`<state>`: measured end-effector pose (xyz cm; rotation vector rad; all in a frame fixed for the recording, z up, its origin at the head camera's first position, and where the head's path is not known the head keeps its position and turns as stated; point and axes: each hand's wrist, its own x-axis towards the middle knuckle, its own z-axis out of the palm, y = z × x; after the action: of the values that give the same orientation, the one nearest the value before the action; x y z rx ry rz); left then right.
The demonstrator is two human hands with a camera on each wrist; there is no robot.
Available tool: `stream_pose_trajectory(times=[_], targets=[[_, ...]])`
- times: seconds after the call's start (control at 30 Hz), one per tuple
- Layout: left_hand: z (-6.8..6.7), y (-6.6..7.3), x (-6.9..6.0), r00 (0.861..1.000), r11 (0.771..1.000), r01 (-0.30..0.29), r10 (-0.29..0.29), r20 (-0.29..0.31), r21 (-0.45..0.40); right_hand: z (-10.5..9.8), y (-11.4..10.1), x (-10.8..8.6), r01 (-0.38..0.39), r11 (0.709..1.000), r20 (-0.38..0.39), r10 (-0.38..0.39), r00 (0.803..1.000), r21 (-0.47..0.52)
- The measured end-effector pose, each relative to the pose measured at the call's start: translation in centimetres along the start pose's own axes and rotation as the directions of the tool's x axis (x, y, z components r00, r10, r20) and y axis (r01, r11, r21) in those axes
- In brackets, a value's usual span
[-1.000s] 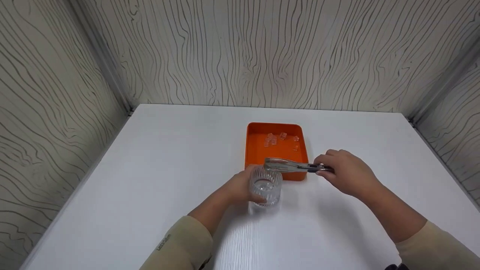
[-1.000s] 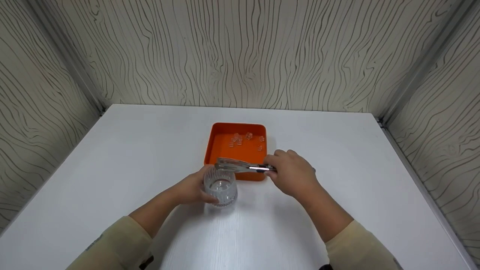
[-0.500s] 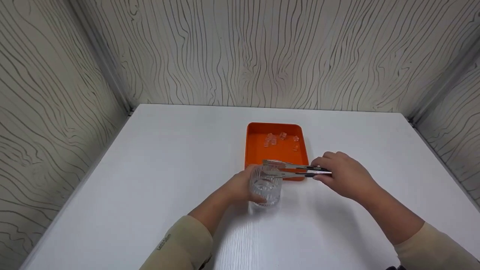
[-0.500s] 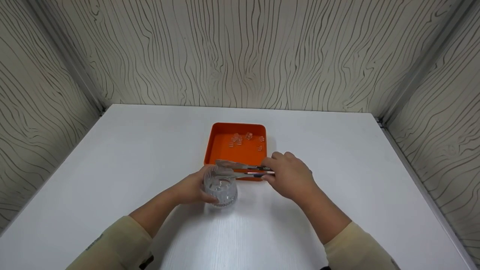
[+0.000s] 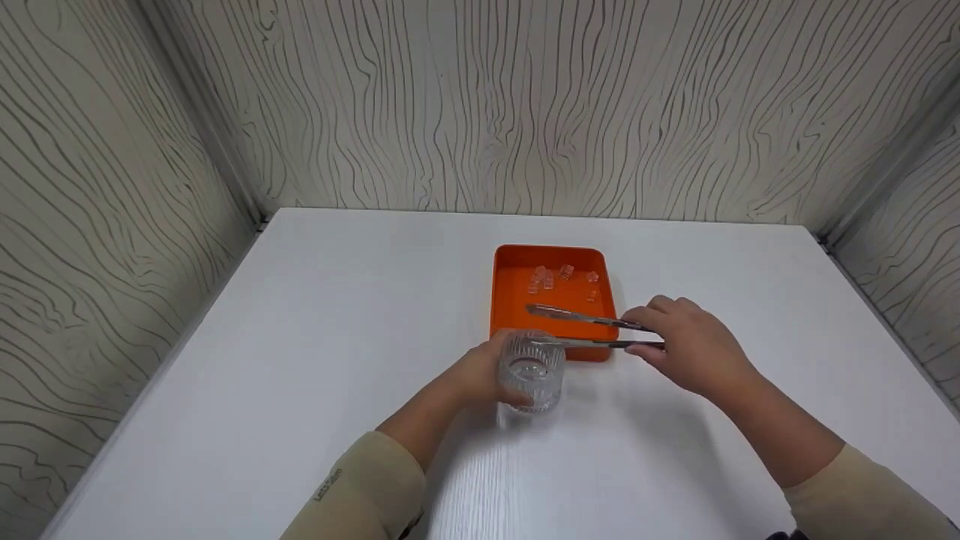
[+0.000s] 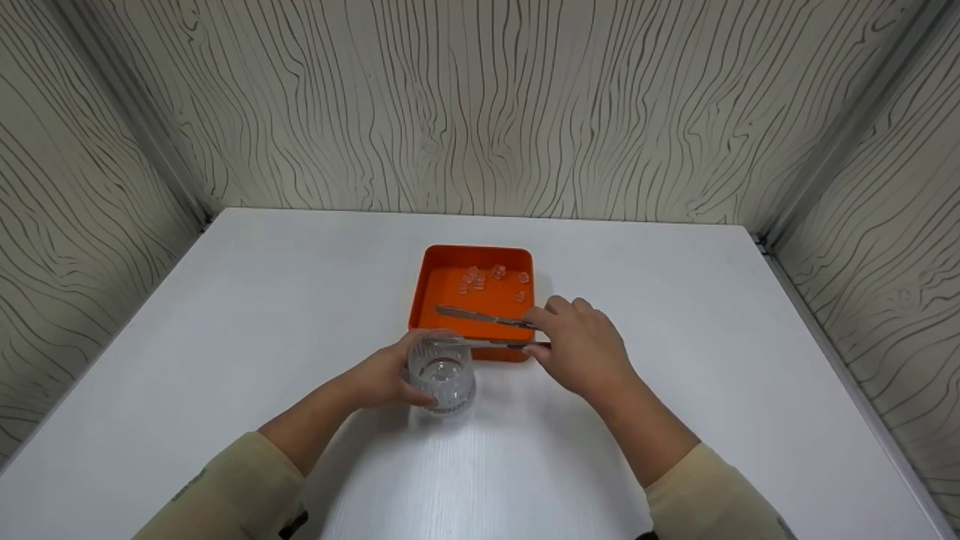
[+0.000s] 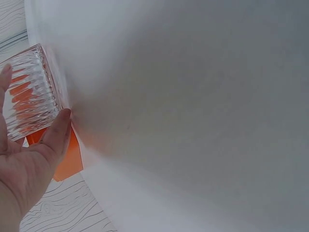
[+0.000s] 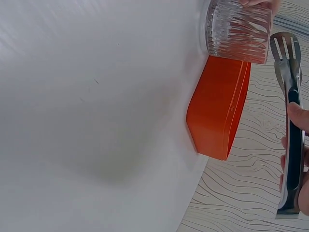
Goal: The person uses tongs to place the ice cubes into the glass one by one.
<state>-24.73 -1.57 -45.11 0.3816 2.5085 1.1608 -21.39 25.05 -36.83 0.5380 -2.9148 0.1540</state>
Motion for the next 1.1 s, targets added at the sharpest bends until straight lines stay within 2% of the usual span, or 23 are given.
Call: stream_pose_trajectory(times=[0.43,0.63,0.93,1.1], targets=[[-0.1,0.0,0.0,1.0,1.0,0.003,-0.003,0.006,-0.01,-0.6,1.2,0.5,-0.072,0.997,-0.01,0.072,0.997,-0.036],[-0.1,-0.1,-0.1,1.0,1.0,-0.004,0.004,0.01,-0.01,-0.8,2.2,1.1,-0.131,0.991,0.014,0.131,0.991,-0.037],[-0.1,-0.2,0.0,0.999,0.999,-0.035,0.035,0.007,0.015,0.2,3.3,2.7,-0.186,0.983,0.047,0.186,0.981,-0.01],[-0.1,-0.2,0.0,0.999,0.999,-0.041,0.041,0.008,0.008,1.0,3.4,3.8,-0.237,0.972,0.063,0.236,0.97,0.007]])
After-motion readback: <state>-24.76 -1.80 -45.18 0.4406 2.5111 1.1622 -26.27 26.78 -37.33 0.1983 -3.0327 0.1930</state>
